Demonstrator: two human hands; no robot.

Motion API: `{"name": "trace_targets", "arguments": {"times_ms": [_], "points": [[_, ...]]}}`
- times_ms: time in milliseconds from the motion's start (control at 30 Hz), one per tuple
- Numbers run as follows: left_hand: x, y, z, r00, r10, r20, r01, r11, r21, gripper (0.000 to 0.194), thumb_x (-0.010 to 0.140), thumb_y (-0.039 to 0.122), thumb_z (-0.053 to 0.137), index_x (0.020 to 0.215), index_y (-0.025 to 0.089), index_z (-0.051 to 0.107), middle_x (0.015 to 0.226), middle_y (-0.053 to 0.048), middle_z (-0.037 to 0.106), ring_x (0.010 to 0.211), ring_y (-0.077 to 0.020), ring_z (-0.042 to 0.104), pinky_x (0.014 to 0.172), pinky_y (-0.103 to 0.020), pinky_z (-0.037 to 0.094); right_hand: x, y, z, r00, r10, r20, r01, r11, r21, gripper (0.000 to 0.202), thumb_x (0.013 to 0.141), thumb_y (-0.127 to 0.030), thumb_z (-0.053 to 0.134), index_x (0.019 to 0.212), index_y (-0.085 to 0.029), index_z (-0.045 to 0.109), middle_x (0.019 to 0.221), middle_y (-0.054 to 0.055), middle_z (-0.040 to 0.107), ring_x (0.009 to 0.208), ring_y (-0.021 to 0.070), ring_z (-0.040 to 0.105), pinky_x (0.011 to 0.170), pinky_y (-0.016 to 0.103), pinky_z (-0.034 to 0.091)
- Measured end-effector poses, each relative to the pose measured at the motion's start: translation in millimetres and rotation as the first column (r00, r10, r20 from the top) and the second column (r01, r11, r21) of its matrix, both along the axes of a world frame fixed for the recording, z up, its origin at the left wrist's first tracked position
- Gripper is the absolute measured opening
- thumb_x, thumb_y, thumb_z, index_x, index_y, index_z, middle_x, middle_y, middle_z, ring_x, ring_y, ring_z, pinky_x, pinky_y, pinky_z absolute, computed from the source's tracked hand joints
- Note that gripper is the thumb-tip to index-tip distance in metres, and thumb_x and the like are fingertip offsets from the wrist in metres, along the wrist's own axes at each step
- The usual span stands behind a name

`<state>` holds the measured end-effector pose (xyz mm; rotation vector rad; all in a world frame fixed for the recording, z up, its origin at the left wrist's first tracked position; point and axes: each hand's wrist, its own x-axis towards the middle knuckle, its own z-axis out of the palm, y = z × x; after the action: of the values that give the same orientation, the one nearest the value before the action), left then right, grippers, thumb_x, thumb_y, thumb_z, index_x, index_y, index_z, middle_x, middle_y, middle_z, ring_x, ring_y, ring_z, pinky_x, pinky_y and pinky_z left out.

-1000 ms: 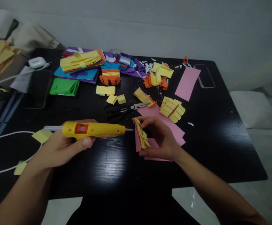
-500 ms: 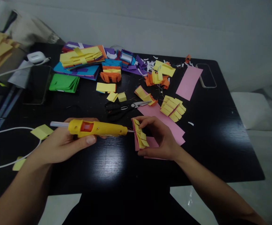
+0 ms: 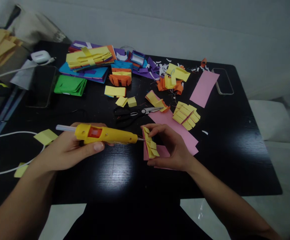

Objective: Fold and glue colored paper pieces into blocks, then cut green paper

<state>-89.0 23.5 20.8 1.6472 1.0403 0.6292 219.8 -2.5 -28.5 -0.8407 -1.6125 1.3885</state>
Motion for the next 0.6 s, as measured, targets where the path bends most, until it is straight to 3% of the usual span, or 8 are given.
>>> {"name": "trace_targets", "arguments": {"times_ms": [133, 300, 600], "points": [[2.8, 1.8, 3.5, 0.999, -0.039, -0.021, 0.04, 0.998, 0.043, 0.011, 0.085, 0.036, 0.075, 0.091, 0.029, 0.08, 0.077, -0.004, 0.076, 0.063, -0.0209, 0.07, 0.054, -0.028, 0.057, 0.2, -0.1, 0.3, 1.0, 0.007, 0.001, -0.007, 1.0, -0.004, 0.066, 0.064, -0.029, 0.1, 0.118, -0.028, 0.063, 0.142, 0.011, 0.063, 0.13, 0.0313, 0.062, 0.112, 0.051, 0.049], [3.0, 3.5, 5.8, 0.995, -0.038, -0.089, 0.041, 0.999, 0.029, 0.016, 0.083, 0.042, 0.075, 0.081, 0.026, 0.076, 0.071, -0.005, 0.072, 0.058, -0.0208, 0.066, 0.05, -0.028, 0.053, 0.4, -1.0, 1.3, 1.0, 0.001, 0.008, -0.001, 1.0, -0.019, 0.064, 0.064, -0.029, 0.1, 0.117, -0.027, 0.063, 0.142, 0.012, 0.063, 0.129, 0.0307, 0.063, 0.111, 0.05, 0.051], [-2.2, 2.1, -0.3, 0.985, -0.034, -0.171, 0.055, 0.991, 0.122, 0.021, 0.089, 0.043, 0.067, 0.077, 0.027, 0.074, 0.074, -0.005, 0.073, 0.062, -0.0221, 0.067, 0.054, -0.031, 0.052, 0.0, -1.5, 2.1, 1.0, 0.009, 0.015, -0.008, 1.0, -0.016, 0.064, 0.065, -0.031, 0.1, 0.117, -0.028, 0.063, 0.141, 0.011, 0.063, 0.126, 0.0306, 0.065, 0.108, 0.051, 0.053]]}}
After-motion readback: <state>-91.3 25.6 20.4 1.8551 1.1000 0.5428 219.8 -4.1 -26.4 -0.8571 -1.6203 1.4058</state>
